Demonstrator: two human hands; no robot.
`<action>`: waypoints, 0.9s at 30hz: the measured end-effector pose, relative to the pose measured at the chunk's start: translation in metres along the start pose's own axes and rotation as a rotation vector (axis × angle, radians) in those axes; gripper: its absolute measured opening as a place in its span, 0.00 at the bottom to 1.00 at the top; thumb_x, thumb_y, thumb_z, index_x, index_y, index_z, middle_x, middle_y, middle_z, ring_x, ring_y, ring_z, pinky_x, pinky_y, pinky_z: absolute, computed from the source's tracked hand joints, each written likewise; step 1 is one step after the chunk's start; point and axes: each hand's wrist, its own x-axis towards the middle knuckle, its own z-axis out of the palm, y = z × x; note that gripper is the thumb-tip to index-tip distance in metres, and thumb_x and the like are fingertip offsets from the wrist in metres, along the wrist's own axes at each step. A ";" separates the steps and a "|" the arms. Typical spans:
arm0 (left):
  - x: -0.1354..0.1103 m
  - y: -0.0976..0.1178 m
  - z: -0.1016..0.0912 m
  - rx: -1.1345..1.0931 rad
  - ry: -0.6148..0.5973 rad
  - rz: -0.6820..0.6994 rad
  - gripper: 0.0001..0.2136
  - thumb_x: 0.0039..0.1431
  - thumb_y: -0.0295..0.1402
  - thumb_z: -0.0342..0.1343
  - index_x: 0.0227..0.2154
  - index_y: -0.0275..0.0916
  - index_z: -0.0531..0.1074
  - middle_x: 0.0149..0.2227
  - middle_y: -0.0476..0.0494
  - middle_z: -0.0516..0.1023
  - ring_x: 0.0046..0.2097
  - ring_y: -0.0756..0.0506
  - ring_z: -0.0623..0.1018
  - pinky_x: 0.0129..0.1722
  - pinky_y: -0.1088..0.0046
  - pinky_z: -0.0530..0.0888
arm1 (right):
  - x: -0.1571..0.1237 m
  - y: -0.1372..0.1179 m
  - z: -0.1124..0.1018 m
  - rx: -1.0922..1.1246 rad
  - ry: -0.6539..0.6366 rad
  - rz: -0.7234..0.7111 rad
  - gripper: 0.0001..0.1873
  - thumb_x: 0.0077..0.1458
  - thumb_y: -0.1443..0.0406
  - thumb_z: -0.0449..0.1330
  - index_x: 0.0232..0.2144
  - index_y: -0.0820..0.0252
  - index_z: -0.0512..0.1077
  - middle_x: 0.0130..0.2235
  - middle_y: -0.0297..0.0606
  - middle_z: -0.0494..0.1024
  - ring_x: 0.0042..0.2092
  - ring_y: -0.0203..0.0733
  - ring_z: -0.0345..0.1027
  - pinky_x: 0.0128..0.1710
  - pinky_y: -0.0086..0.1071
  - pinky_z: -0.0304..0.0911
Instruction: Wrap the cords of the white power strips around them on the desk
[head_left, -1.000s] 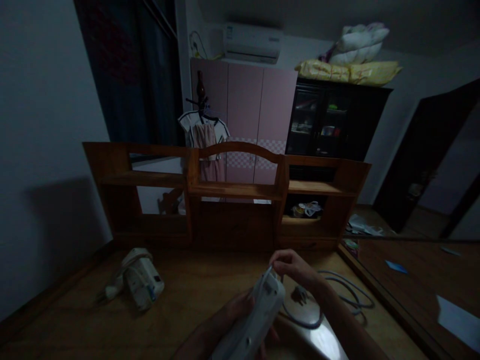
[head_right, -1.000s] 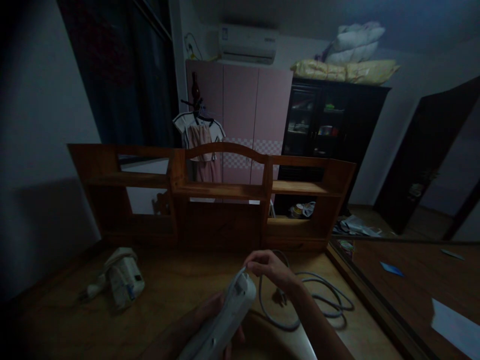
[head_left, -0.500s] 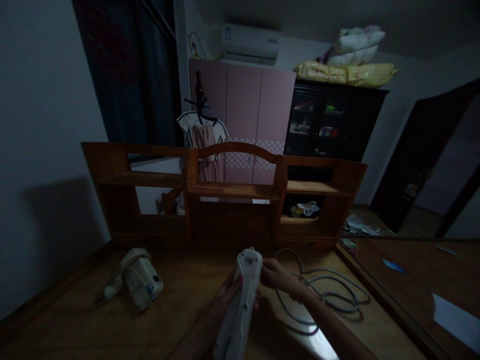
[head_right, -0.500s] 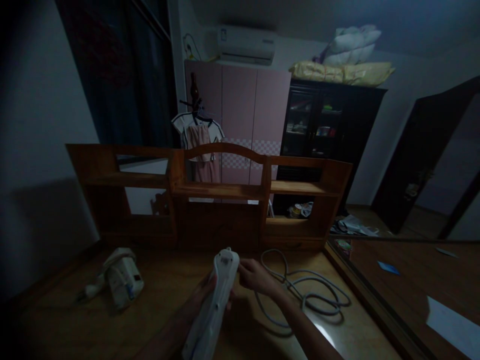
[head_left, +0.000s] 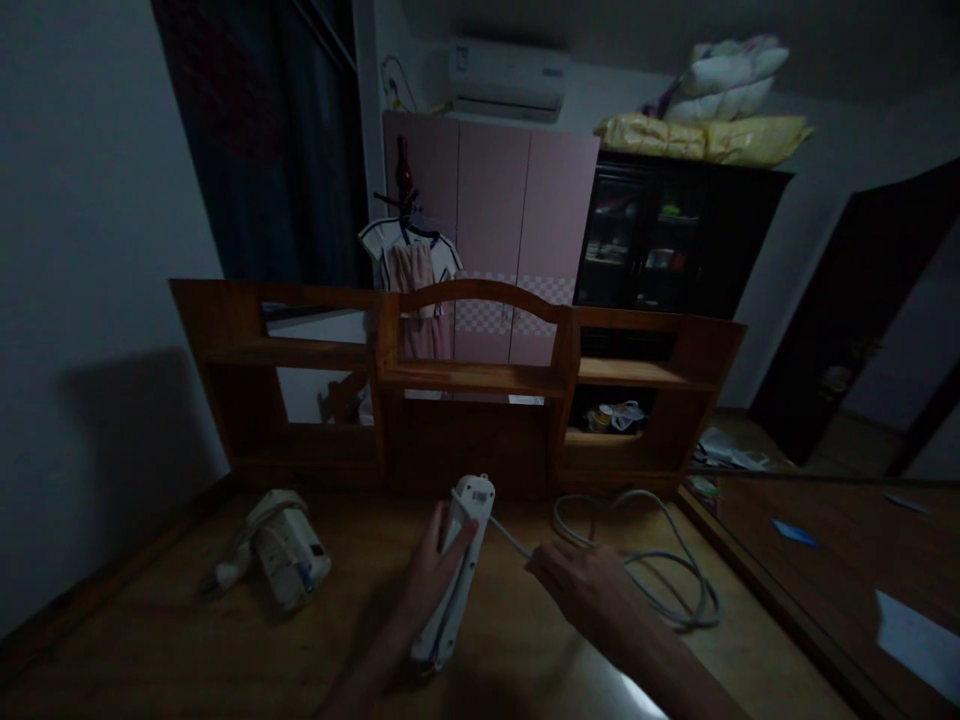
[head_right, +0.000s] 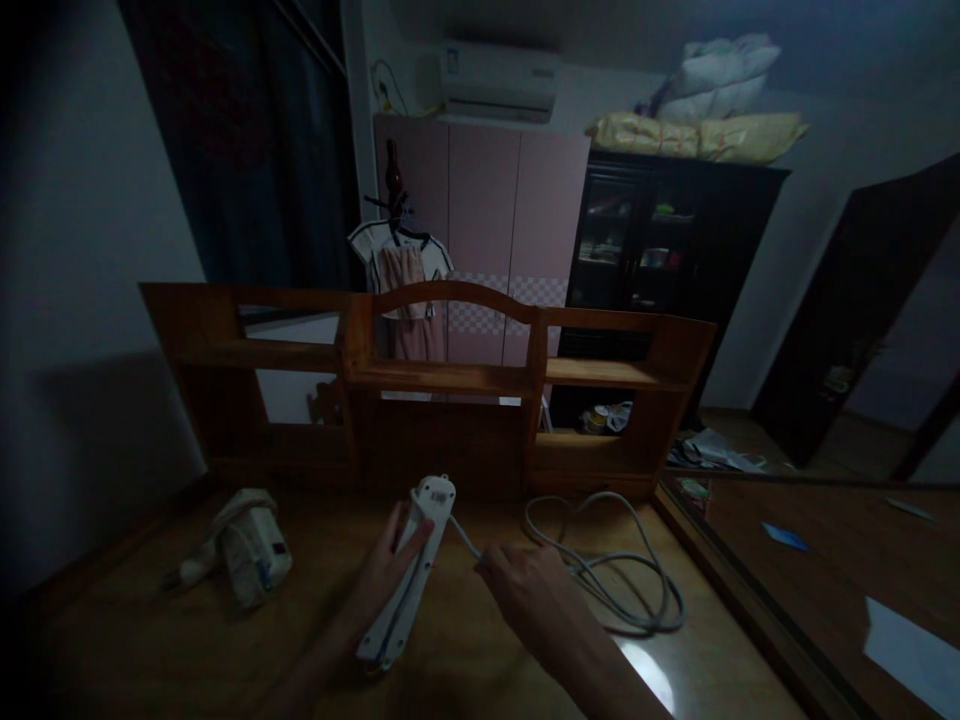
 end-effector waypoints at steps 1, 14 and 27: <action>-0.001 -0.001 0.000 0.077 0.005 0.026 0.33 0.53 0.53 0.52 0.57 0.38 0.60 0.57 0.35 0.67 0.58 0.39 0.68 0.54 0.66 0.67 | -0.001 -0.004 -0.008 0.012 0.016 -0.014 0.06 0.63 0.66 0.52 0.33 0.58 0.67 0.29 0.32 0.75 0.28 0.35 0.68 0.25 0.31 0.41; -0.040 0.018 0.013 0.569 -0.439 0.501 0.17 0.60 0.40 0.51 0.52 0.48 0.65 0.47 0.44 0.75 0.45 0.44 0.76 0.40 0.74 0.70 | 0.037 -0.006 -0.059 0.300 -0.186 -0.121 0.05 0.56 0.63 0.60 0.32 0.59 0.74 0.30 0.33 0.77 0.31 0.33 0.69 0.29 0.25 0.51; -0.036 0.005 0.013 0.139 -0.230 0.276 0.31 0.52 0.43 0.60 0.58 0.46 0.58 0.46 0.41 0.76 0.44 0.40 0.77 0.41 0.69 0.72 | 0.087 0.056 0.037 1.150 -0.339 0.216 0.23 0.48 0.49 0.60 0.27 0.66 0.74 0.22 0.30 0.67 0.24 0.30 0.56 0.25 0.24 0.53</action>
